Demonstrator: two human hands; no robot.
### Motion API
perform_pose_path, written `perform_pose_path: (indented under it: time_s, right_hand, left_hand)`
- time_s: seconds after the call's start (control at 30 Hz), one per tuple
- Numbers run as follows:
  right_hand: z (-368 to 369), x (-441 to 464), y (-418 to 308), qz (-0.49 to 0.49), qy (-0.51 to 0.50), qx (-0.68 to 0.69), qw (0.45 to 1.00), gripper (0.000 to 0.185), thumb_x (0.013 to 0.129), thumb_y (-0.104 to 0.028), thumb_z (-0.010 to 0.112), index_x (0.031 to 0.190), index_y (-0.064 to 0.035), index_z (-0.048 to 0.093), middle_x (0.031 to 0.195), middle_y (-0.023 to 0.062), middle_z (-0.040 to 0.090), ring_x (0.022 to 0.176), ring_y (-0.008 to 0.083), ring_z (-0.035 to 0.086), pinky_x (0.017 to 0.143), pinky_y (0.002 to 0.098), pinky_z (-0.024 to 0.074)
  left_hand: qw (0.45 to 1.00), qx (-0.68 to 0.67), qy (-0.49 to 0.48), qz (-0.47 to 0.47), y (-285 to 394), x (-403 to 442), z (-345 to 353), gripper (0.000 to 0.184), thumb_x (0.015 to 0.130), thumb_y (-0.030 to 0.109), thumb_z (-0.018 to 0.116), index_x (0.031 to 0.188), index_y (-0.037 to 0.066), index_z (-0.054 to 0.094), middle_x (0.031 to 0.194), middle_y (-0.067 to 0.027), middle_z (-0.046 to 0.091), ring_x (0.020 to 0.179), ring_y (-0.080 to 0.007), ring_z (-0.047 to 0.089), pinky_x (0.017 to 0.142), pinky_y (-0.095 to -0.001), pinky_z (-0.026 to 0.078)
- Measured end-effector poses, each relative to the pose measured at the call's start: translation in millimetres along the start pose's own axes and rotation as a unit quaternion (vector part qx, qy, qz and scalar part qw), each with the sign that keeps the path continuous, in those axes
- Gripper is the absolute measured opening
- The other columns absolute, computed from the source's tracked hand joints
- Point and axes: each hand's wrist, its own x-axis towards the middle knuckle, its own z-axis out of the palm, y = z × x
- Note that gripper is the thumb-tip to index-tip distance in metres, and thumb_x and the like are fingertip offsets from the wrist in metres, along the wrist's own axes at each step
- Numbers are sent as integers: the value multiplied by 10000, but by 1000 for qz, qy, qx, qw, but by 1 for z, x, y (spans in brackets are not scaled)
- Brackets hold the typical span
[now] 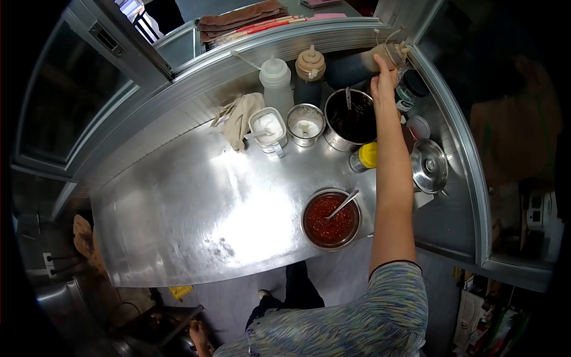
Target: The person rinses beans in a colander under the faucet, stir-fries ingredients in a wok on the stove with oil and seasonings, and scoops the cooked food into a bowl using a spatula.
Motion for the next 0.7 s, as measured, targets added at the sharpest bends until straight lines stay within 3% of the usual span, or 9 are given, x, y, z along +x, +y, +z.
perform_pose_path:
  time_s: [0.17,0.2,0.3,0.33,0.43,0.5,0.53,0.63,0.7]
  right_hand:
    - [13,-9,5,-61,-42,-278,958,601,587,-90,768,1079,0,434,1051,105,523,993,208,498,864,281,385]
    - [15,-15,7,-62,-23,-327,943,568,643,-113,741,1100,-2,422,1074,108,510,997,198,489,865,295,378]
    - [-5,-11,39,-118,13,-414,902,671,628,-130,745,1161,17,363,1123,142,465,1041,236,458,901,331,348]
    - [9,-26,26,-119,70,-486,863,748,626,-149,739,1204,39,304,1159,184,422,1089,262,415,919,353,324]
    - [44,-83,3,-250,20,-577,777,828,601,-148,736,1241,64,256,1196,235,374,1120,340,373,972,392,271]
    - [51,-96,18,-132,-160,-529,823,867,593,-182,748,1253,59,240,1209,226,376,1124,348,367,970,397,276]
    - [59,-102,28,-26,-182,-491,851,929,561,-219,774,1264,54,231,1222,222,380,1123,344,380,956,385,297]
    - [72,-102,56,-60,-173,-493,850,778,513,-256,803,1136,-11,408,1108,196,512,1052,314,479,885,380,366]
    - [84,-104,58,-47,-139,-488,860,646,513,-187,785,1048,-28,459,1018,165,556,945,305,537,813,370,416]
  left_hand:
    - [999,-30,24,26,17,-3,3,205,837,139,512,867,-60,556,682,-98,574,583,-146,548,474,-295,479]
    - [998,-53,26,34,14,-3,4,201,835,136,515,868,-57,559,687,-98,577,586,-147,550,477,-297,484]
    - [997,-60,40,19,9,-10,6,191,833,131,520,874,-49,570,684,-99,583,600,-148,554,474,-289,479]
    - [997,-55,39,24,6,-13,7,194,835,134,519,877,-48,570,684,-98,585,595,-149,554,471,-288,475]
    - [998,-36,33,29,-3,-22,12,202,840,142,515,883,-46,572,686,-98,590,576,-151,554,467,-285,466]
    - [999,-17,24,19,-7,-31,18,207,843,145,511,886,-48,574,689,-102,592,557,-152,554,470,-281,459]
    - [1000,-26,16,1,-5,-35,19,207,844,142,509,880,-52,575,688,-104,592,554,-154,555,477,-282,460]
    - [996,-82,10,-24,11,-44,28,210,846,133,504,869,-63,576,683,-109,590,554,-158,560,496,-283,462]
    - [989,-145,29,-10,-4,-44,29,213,848,128,501,868,-71,574,681,-109,587,565,-159,564,509,-283,466]
